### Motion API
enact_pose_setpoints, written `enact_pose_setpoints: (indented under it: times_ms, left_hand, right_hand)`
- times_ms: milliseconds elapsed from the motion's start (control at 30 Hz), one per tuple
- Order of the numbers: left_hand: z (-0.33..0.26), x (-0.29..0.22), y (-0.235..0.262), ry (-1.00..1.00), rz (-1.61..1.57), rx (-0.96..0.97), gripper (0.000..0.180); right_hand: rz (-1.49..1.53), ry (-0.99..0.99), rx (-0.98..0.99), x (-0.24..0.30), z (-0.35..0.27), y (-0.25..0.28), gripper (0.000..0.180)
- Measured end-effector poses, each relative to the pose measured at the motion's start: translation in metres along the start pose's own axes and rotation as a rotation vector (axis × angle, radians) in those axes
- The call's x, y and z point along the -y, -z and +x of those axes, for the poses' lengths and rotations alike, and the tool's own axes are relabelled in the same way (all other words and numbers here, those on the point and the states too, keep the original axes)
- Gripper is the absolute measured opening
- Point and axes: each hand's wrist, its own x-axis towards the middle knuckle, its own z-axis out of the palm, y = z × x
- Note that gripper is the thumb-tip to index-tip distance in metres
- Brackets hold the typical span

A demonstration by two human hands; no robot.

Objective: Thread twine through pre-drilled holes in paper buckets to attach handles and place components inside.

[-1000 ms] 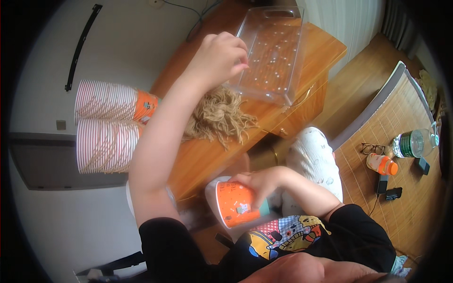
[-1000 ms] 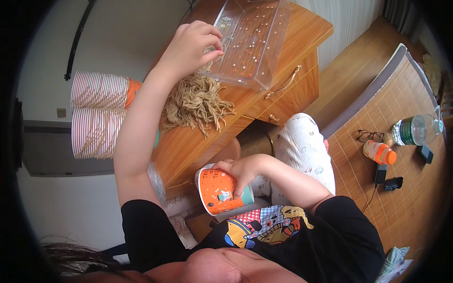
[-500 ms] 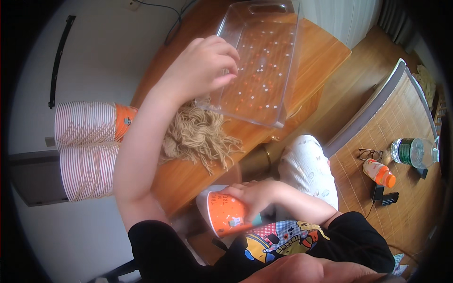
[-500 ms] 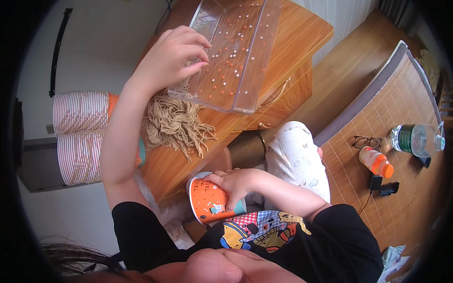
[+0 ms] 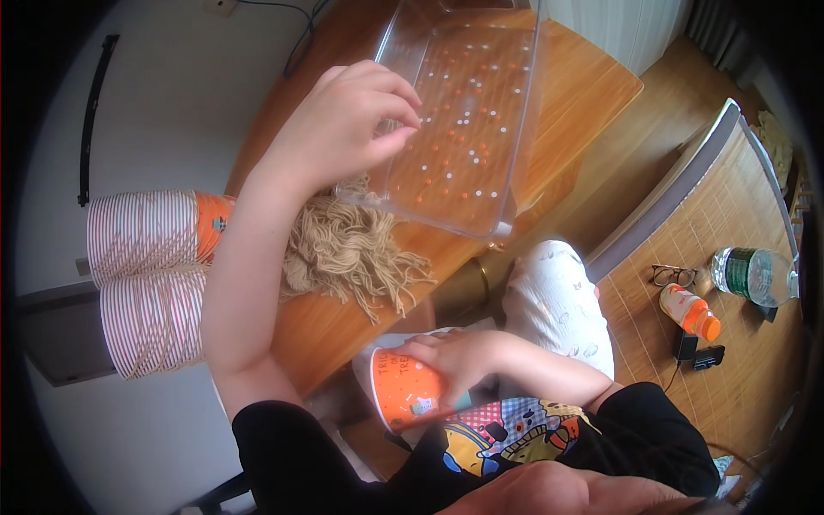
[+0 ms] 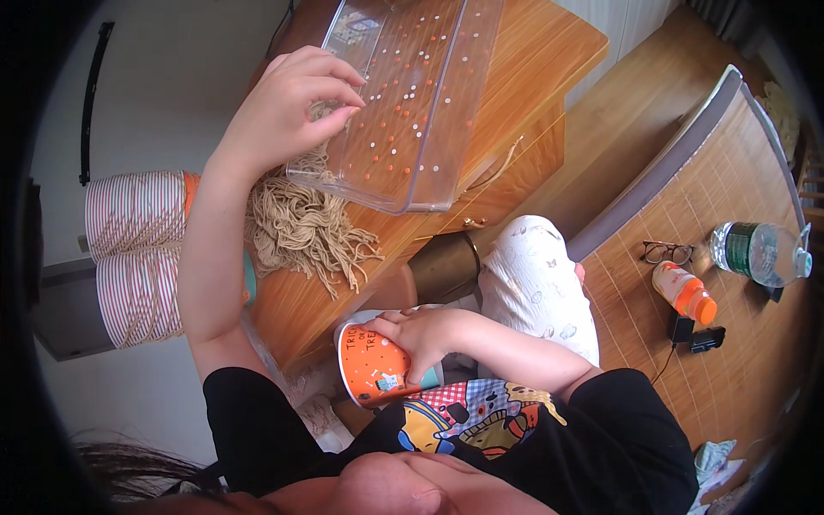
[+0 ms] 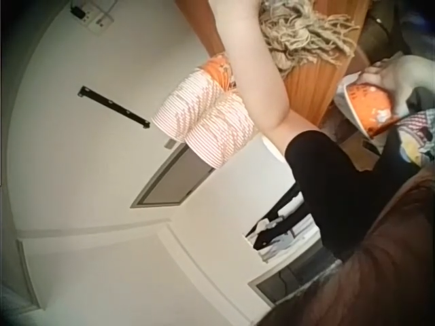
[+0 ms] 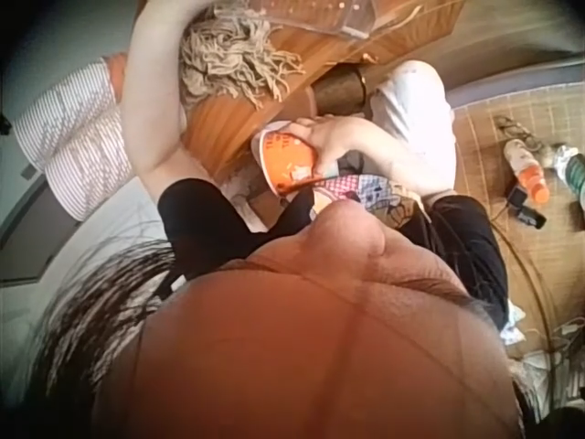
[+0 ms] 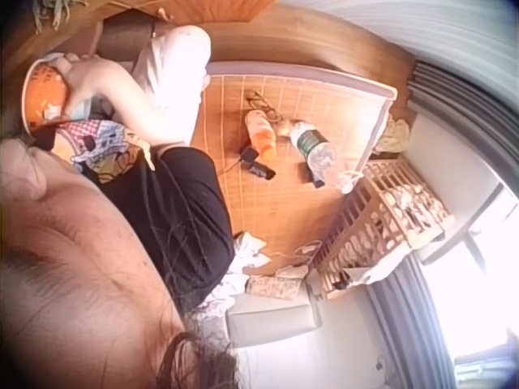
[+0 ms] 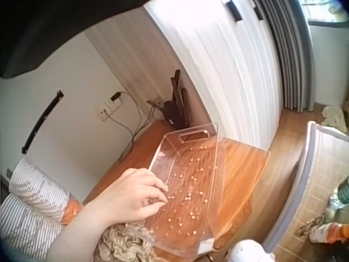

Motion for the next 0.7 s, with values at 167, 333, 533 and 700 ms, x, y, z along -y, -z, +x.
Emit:
enact_pose_setpoints:
  times_ms: [167,333,533,700]
  left_hand:
    - [-0.001,-0.0044,-0.0014,-0.009,0.059,-0.014,0.005]
    - [-0.0024,-0.0051,-0.0053,-0.033,0.11,-0.061,0.005]
    - [-0.0013,-0.0061,-0.0067,-0.033,0.143,-0.091,0.005]
    - [-0.0007,-0.0076,-0.003,-0.005,0.17,-0.095,0.007]
  right_hand:
    - [-0.013,-0.001,0.016,-0.0015,-0.0002,-0.001,0.119]
    - [-0.02,-0.01,0.01,0.0006,0.0001,-0.0015,0.118]
    - [-0.032,-0.034,0.017,-0.0001,0.0006,-0.0024,0.118]
    - [-0.039,-0.023,0.014,-0.0007,0.0002,-0.0019,0.12]
